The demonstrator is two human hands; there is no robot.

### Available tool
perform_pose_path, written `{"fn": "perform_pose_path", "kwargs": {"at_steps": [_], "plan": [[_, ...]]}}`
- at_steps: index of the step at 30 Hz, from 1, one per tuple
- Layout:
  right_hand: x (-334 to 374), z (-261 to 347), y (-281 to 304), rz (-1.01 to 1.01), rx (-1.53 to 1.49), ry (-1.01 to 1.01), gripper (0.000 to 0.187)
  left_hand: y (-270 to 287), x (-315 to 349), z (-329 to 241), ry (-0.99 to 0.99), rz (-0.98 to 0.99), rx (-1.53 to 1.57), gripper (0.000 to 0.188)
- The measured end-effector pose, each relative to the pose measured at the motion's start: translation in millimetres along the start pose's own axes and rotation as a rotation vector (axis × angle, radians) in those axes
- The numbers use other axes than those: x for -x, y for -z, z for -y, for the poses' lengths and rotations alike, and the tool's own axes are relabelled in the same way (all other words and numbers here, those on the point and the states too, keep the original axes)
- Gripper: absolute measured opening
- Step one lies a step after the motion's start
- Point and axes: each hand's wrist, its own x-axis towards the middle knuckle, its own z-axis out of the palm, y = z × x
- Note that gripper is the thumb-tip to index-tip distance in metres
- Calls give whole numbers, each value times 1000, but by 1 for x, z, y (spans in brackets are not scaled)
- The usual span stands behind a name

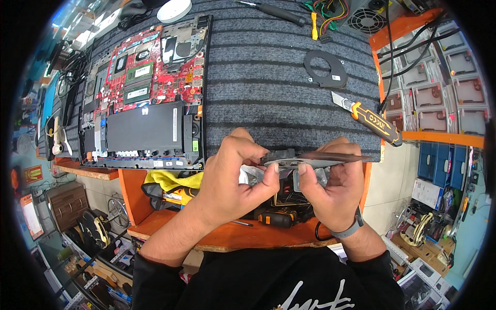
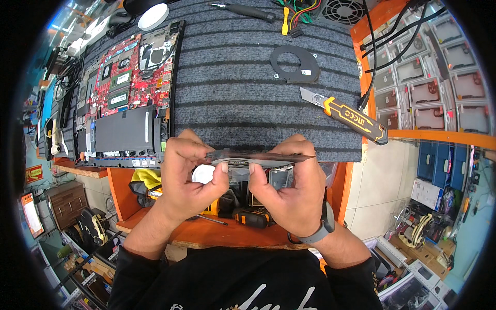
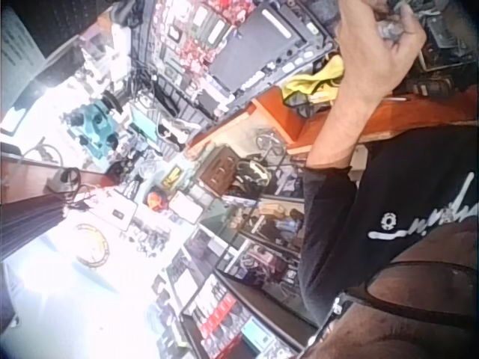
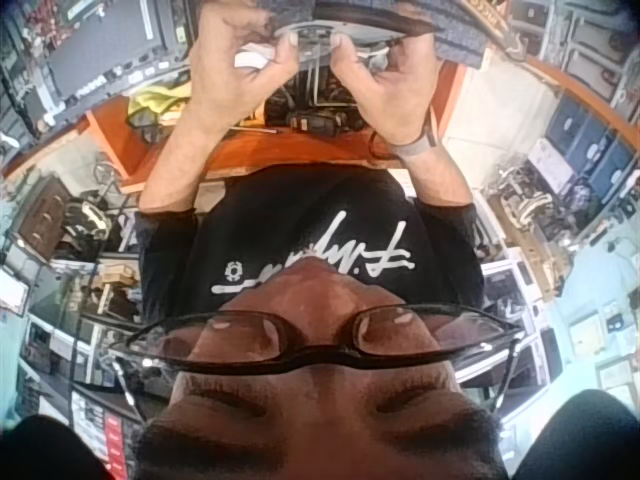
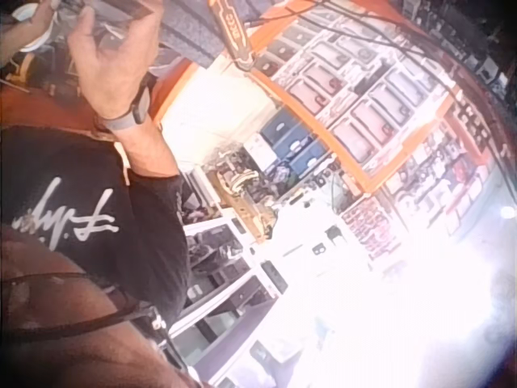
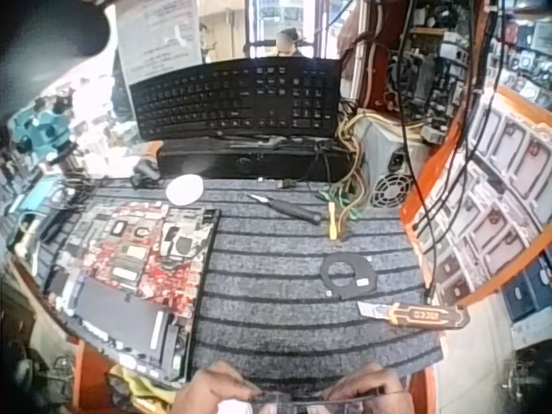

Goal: The person disassembles a laptop cooling fan by hand, prying the plastic casing apart and removing the internal fan rotor component.

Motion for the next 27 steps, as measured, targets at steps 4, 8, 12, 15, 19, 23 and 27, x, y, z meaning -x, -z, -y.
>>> {"fn": "perform_pose_path", "kwargs": {"at_steps": [4, 8, 12, 15, 19, 23, 27], "plan": [[1, 1, 1, 20, 42, -52, 34, -3, 1, 1, 24, 4, -2, 41], [1, 2, 0, 21, 29, -116, 34, -5, 0, -1, 89, 1, 46, 41], [-2, 3, -5, -4, -81, -217, 37, -10, 0, 4, 172, -3, 77, 40], [-9, 4, -6, 26, -170, -308, 41, -12, -2, 4, 307, 4, 111, 39], [-18, 1, 0, 106, -253, -352, 44, -8, -4, 2, 369, 52, 97, 38], [-21, 6, 9, 183, -257, -361, 39, 9, -15, -10, 326, 155, 76, 38], [-20, 0, 21, 330, -124, -310, 34, 18, -24, -17, 200, 174, 70, 35]]}}
